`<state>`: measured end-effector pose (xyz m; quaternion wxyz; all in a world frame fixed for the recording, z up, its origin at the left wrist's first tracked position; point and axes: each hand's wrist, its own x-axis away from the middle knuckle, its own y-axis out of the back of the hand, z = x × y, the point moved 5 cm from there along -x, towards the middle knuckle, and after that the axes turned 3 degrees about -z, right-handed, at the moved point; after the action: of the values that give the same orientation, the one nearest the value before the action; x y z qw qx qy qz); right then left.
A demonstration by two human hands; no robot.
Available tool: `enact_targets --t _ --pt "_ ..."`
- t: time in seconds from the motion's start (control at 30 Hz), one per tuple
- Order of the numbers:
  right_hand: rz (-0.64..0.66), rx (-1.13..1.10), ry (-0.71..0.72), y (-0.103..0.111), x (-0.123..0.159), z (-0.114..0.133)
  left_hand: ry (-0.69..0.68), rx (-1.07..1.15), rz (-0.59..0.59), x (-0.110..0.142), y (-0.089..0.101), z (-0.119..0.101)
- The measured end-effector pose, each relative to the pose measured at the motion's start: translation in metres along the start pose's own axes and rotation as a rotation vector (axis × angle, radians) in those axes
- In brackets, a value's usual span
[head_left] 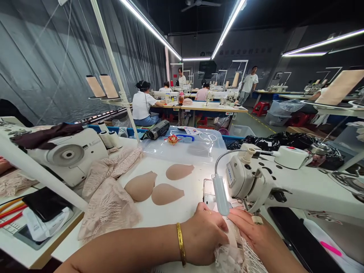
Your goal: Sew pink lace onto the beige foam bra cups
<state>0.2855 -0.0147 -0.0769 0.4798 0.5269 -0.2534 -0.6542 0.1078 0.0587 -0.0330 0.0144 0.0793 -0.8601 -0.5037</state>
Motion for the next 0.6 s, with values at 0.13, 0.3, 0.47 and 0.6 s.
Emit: enact_targets --t 0.13,0.3,0.47,0.6 --pt "0.064 0.062 0.089 0.006 -0.003 0.003 -0.059 -0.026 -0.007 -0.005 0.007 0.007" --pt "0.070 0.080 0.154 0.007 -0.004 0.001 -0.189 -0.067 -0.038 -0.012 0.018 0.016" --pt "0.011 0.083 0.145 0.005 0.001 0.003 -0.213 -0.164 0.000 -0.019 0.028 0.025" --pt "0.122 0.087 0.204 0.004 0.005 0.011 -0.252 -0.232 0.016 -0.016 0.033 0.023"
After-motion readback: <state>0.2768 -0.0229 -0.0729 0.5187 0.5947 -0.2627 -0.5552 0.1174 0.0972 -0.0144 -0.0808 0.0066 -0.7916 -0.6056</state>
